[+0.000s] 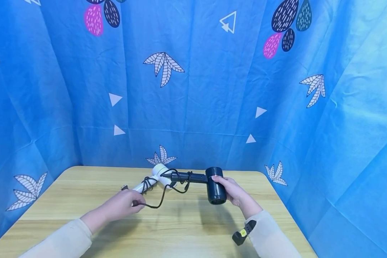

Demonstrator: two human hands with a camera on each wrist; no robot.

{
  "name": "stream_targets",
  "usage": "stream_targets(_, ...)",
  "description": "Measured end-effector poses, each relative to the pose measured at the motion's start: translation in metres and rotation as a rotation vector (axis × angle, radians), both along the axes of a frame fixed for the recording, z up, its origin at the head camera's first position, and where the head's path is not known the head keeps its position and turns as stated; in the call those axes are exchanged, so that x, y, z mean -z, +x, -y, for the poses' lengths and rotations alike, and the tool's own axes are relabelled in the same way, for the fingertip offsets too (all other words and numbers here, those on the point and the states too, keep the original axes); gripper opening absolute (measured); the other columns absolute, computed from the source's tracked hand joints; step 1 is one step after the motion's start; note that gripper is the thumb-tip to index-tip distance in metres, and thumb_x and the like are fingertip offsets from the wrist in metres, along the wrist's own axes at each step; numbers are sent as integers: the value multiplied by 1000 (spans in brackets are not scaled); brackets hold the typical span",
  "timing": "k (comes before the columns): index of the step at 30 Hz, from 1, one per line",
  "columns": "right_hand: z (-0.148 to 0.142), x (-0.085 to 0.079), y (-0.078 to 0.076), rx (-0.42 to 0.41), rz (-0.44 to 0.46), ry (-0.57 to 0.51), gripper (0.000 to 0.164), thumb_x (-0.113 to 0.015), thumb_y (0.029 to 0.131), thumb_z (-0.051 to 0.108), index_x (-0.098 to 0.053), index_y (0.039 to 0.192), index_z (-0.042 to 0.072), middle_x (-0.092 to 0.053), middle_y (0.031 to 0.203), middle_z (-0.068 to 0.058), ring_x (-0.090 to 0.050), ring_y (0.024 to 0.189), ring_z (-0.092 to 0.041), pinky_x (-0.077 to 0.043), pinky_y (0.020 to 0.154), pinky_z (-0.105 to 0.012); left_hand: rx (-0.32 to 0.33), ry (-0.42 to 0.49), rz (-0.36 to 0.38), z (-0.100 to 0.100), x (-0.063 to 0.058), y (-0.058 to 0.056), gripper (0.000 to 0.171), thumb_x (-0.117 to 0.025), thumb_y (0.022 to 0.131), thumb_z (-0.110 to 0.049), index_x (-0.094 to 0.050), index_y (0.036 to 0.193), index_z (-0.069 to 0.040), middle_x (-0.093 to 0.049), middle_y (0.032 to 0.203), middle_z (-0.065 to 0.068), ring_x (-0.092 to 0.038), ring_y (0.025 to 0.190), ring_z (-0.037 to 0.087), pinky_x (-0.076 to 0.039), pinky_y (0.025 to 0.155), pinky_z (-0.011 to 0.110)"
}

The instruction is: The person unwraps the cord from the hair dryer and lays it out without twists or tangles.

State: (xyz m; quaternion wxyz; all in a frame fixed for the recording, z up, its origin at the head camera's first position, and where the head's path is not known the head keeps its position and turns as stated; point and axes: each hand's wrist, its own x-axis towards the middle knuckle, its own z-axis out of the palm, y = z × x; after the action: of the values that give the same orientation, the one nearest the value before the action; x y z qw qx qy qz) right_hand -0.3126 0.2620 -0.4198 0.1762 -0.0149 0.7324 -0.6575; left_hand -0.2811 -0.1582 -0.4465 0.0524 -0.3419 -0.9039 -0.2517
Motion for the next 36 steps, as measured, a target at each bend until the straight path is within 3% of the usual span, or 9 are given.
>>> stream_targets(10, 0, -1, 2, 41, 8, 9, 77, -53, 100, 47, -27, 149, -7, -57, 127, -21, -65, 102, -25, -56, 87, -39, 31, -21, -79, -2, -3, 3, 4, -74, 91, -17, -78, 90, -18, -66, 86, -15, -58, 76, -2, -53, 70, 26)
stream_targets(23, 2, 2, 3, 103, -5, 33, 81, -57, 97, 48, -28, 148, -8, -57, 128, -24, -65, 101, -26, -56, 88, -41, 61, -18, -155, -6, -10, 10, 8, -74, 92, -20, -79, 98, -21, -65, 93, -15, -60, 82, -2, -55, 73, 26)
stream_targets(36, 0, 6, 1, 124, -13, 53, 81, -60, 96, 48, -31, 145, -8, -58, 127, -24, -65, 101, -27, -56, 87, -41, 125, 39, -432, -6, -17, 7, 17, -80, 85, -14, -79, 101, -22, -66, 90, -15, -58, 77, 0, -53, 71, 29)
